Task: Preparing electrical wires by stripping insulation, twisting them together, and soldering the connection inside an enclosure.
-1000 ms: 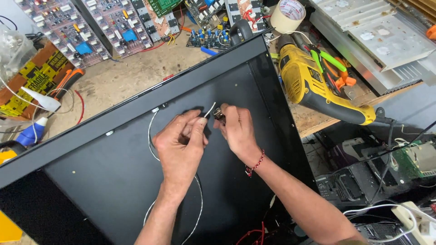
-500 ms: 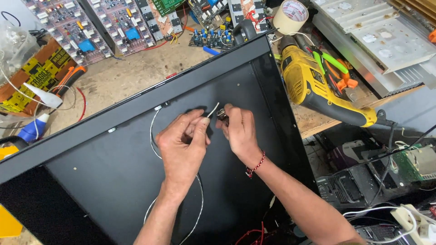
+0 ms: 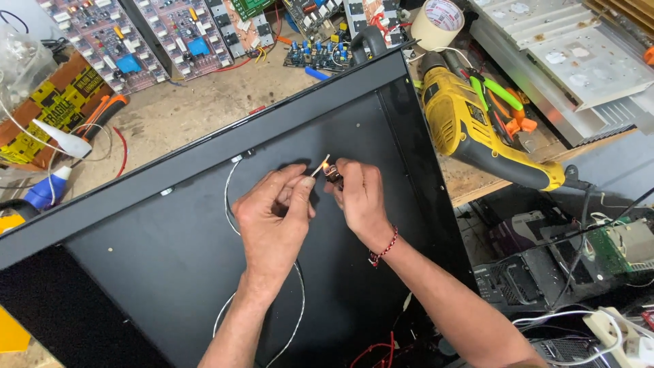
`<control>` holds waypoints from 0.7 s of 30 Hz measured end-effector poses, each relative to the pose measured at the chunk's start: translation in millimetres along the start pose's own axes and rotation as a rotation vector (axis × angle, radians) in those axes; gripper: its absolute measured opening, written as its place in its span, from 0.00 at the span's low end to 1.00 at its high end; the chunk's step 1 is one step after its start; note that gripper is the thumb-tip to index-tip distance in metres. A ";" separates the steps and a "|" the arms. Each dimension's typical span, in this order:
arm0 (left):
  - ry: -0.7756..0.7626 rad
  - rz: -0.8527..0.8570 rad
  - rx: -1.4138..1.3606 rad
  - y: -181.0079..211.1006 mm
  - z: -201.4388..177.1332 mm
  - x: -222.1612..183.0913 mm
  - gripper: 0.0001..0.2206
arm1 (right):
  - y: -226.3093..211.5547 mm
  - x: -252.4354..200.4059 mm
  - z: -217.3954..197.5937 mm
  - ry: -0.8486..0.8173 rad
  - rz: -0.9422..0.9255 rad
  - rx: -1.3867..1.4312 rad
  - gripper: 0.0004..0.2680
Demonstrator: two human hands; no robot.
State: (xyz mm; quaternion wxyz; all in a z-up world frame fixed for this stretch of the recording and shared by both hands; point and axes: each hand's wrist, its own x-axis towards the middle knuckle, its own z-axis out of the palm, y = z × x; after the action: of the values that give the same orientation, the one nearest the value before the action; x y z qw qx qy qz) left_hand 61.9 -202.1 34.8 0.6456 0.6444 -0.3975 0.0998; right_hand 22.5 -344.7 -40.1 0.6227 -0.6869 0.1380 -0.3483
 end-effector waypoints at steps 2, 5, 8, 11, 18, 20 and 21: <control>0.001 -0.002 0.001 1.6 0.1 0.3 0.07 | -0.6 0.6 0.4 0.002 0.002 -0.003 0.19; 0.001 -0.006 -0.002 2.9 -0.3 -0.9 0.07 | -3.5 -0.8 1.4 0.003 0.005 -0.015 0.19; -0.001 0.000 -0.006 2.6 -0.2 -0.4 0.07 | -5.3 0.0 1.6 -0.004 -0.004 -0.023 0.19; -0.001 0.001 -0.002 3.3 -0.2 -0.8 0.07 | -4.1 0.3 0.6 -0.015 -0.013 -0.031 0.19; 0.005 0.020 0.039 8.3 -0.6 2.6 0.07 | 6.2 2.3 -0.2 -0.021 -0.035 -0.032 0.19; 0.005 0.017 0.046 8.2 -1.7 2.7 0.07 | 4.7 1.4 -0.1 -0.020 -0.034 -0.034 0.19; 0.006 0.016 0.051 8.1 -1.9 3.1 0.07 | 3.8 1.5 -0.4 -0.020 -0.034 -0.036 0.19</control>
State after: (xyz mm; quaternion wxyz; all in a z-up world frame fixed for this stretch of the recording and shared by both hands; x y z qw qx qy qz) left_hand 59.4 -200.3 43.2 0.6292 0.6573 -0.3979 0.1169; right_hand 24.3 -346.7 -43.2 0.6054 -0.7037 0.1264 -0.3496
